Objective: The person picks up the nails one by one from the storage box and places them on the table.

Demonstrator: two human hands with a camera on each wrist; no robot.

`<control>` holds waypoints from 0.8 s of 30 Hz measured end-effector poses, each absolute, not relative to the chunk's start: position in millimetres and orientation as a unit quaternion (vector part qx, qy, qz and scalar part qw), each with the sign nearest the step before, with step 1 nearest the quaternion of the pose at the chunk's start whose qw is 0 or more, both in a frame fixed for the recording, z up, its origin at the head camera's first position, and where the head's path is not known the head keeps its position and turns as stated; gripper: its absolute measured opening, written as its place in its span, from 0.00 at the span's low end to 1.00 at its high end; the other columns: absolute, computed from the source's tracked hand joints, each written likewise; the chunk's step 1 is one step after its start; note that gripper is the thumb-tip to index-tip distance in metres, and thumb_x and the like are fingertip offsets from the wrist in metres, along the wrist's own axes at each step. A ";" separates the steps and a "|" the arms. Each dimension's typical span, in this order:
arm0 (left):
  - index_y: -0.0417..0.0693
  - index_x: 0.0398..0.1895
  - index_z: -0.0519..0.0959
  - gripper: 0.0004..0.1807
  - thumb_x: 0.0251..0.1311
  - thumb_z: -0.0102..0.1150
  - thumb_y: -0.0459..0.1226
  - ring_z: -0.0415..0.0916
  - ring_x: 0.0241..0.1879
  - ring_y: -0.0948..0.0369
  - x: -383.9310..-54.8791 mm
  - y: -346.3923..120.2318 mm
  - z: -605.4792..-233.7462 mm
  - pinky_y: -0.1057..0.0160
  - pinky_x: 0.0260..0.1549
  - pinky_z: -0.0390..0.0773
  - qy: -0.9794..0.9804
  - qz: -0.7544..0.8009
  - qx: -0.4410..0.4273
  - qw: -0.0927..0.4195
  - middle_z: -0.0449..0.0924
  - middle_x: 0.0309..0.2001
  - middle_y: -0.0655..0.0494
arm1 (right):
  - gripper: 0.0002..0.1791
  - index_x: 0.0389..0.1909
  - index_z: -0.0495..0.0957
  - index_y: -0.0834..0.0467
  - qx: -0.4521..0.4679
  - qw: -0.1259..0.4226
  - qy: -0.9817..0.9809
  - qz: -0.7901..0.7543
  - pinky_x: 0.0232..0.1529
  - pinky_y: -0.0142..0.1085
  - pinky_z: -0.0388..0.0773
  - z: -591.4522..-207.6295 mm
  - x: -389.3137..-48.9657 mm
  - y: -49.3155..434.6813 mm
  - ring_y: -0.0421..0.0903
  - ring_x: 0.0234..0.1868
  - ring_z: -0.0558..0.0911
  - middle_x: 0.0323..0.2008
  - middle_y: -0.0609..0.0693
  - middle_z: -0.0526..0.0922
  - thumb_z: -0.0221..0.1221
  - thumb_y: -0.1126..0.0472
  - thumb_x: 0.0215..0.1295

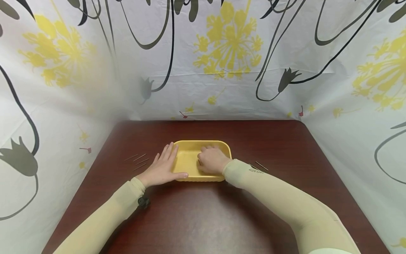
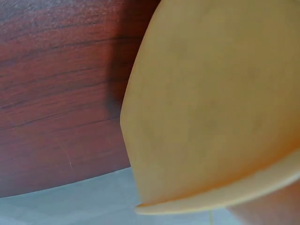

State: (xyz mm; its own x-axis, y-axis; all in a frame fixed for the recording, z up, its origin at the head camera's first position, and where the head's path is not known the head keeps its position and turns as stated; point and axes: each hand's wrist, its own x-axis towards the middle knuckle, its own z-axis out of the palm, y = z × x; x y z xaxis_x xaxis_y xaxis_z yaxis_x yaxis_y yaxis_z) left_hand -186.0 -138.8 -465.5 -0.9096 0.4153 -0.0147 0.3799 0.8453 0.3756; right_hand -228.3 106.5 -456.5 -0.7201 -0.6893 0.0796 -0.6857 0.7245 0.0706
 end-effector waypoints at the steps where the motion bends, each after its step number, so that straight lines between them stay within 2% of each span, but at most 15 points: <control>1: 0.48 0.82 0.37 0.68 0.52 0.54 0.76 0.29 0.79 0.48 -185.7 -138.8 -465.1 0.32 0.68 0.46 0.959 0.185 0.207 0.047 0.25 0.81 0.48 | 0.17 0.17 0.71 0.46 0.369 0.048 -0.928 -0.018 0.33 0.47 0.71 -456.4 -227.9 106.0 0.50 0.30 0.74 0.25 0.45 0.69 0.60 0.54 0.66; 8: 0.46 0.82 0.38 0.68 0.52 0.54 0.76 0.32 0.79 0.46 -185.8 -138.8 -465.0 0.31 0.67 0.48 0.959 0.184 0.211 0.041 0.27 0.81 0.47 | 0.11 0.22 0.77 0.49 0.369 0.040 -0.928 -0.032 0.33 0.46 0.72 -461.2 -229.6 104.9 0.50 0.32 0.75 0.29 0.48 0.72 0.61 0.55 0.65; 14: 0.47 0.82 0.38 0.68 0.52 0.54 0.76 0.31 0.79 0.46 -185.3 -138.2 -464.7 0.32 0.68 0.48 0.961 0.180 0.207 0.041 0.26 0.81 0.48 | 0.10 0.22 0.79 0.47 0.365 0.033 -0.930 -0.031 0.36 0.47 0.72 -460.9 -228.7 103.8 0.50 0.35 0.76 0.32 0.47 0.73 0.64 0.56 0.63; 19: 0.47 0.82 0.37 0.67 0.52 0.54 0.76 0.30 0.79 0.47 -185.3 -138.2 -464.9 0.32 0.68 0.47 0.961 0.179 0.206 0.044 0.26 0.81 0.48 | 0.07 0.27 0.86 0.49 0.360 0.018 -0.933 -0.014 0.38 0.48 0.72 -456.4 -224.5 101.0 0.52 0.39 0.77 0.34 0.48 0.73 0.66 0.54 0.65; 24: 0.47 0.82 0.37 0.68 0.52 0.54 0.76 0.30 0.79 0.47 -185.5 -138.2 -465.5 0.32 0.68 0.48 0.961 0.179 0.207 0.043 0.26 0.81 0.47 | 0.06 0.32 0.88 0.48 0.369 0.022 -0.929 -0.014 0.37 0.47 0.71 -455.2 -224.1 100.4 0.51 0.38 0.76 0.33 0.47 0.72 0.67 0.52 0.64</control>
